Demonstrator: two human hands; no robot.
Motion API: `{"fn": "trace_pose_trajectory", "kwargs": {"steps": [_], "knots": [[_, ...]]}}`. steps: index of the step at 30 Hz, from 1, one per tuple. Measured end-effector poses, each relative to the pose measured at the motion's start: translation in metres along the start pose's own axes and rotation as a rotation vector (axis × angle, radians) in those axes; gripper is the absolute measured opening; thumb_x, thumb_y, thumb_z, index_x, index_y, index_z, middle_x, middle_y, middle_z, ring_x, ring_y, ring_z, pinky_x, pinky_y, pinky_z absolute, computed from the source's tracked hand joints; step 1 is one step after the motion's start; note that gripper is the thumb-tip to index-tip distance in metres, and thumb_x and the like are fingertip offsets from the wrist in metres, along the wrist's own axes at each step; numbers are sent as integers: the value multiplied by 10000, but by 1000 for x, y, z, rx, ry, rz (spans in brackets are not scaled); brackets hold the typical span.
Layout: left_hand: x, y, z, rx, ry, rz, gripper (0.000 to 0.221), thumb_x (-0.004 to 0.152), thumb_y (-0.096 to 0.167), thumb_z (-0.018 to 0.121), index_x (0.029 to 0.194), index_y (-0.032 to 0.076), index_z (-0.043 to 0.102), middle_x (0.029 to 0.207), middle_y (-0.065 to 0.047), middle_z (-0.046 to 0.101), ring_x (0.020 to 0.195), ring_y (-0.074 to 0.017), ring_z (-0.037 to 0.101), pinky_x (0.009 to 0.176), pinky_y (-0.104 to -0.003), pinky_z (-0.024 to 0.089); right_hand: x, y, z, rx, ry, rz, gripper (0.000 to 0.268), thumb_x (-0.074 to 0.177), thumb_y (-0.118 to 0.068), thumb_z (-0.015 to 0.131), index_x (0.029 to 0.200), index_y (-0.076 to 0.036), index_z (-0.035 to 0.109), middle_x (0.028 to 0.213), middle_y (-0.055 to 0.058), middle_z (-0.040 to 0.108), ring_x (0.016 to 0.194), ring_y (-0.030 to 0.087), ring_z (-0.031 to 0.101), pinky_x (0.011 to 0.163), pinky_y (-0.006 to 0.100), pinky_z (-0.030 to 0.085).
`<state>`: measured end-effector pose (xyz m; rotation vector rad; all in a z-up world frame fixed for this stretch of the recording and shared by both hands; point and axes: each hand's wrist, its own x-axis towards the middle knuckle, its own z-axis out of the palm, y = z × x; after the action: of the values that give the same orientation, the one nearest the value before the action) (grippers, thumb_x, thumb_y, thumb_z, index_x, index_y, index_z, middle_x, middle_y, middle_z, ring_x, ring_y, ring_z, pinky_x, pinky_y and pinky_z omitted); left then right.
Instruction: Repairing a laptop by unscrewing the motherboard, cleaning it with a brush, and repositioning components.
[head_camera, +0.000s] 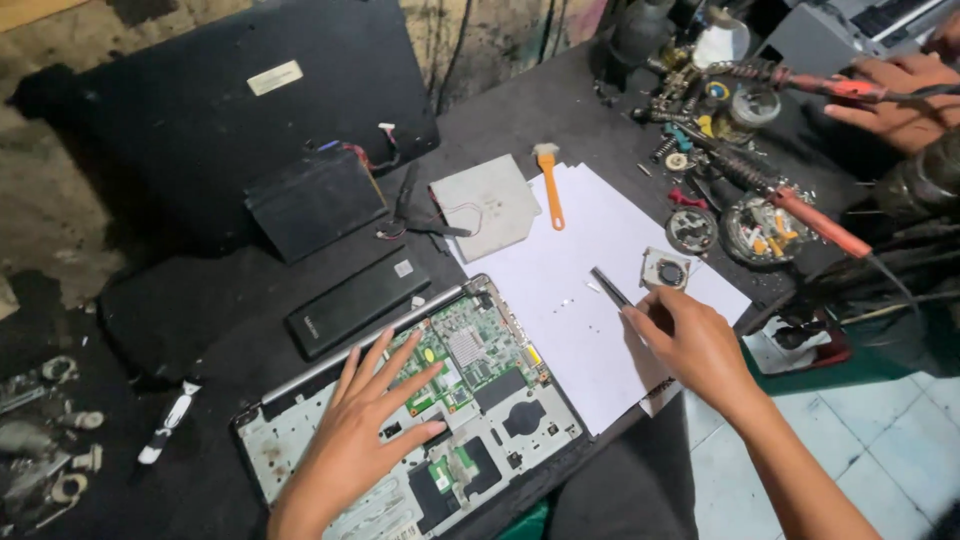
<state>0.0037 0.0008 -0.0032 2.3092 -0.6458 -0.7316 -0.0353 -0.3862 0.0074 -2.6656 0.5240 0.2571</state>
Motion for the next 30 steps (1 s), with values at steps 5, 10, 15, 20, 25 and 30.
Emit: {"fn": "trace_pose_trajectory", "kwargs": {"steps": [5,10,15,20,25,30], "knots": [[3,-3,3,44,25,-1,677,942,508,679,1576,431,454,1761,106,114,1628,-241,-74,1255,-623,-10,4,10,-2,672,1,-48,216,1049,-247,604,980,-74,714,715,28,601,638,121,479,636,278,399],[2,-1,3,38,10,-75,692,928,515,696,1572,474,445,1770,131,90,1635,-261,-111,1249,-647,17,12,17,20,1108,76,-171,234,1001,-91,646,1177,-58,495,896,109,685,667,189,623,652,287,483],[3,-9,7,65,47,27,682,942,496,694,1576,423,456,1761,99,109,1626,-251,-77,1252,-625,-13,7,-15,21,1066,284,-200,940,984,-51,618,1639,-222,-35,924,240,641,791,278,722,783,374,619],[3,-7,5,48,34,10,679,942,491,694,1576,427,458,1762,107,106,1628,-238,-88,1252,-623,-10,15,-25,35,1083,363,-226,831,1004,-15,612,1566,-193,26,937,278,669,886,309,767,853,373,637],[3,-5,4,44,15,-26,689,941,519,675,1582,456,432,1768,121,74,1629,-243,-112,1251,-632,-12,16,-25,42,1031,377,-241,774,993,-48,645,1513,-176,85,888,250,669,816,269,744,853,361,611],[3,-6,4,43,7,-26,683,944,521,673,1582,437,442,1764,111,96,1627,-240,-103,1255,-618,-22,16,-28,42,1066,367,-222,751,971,-18,664,1468,-169,122,881,238,669,737,240,711,827,330,598]]}}
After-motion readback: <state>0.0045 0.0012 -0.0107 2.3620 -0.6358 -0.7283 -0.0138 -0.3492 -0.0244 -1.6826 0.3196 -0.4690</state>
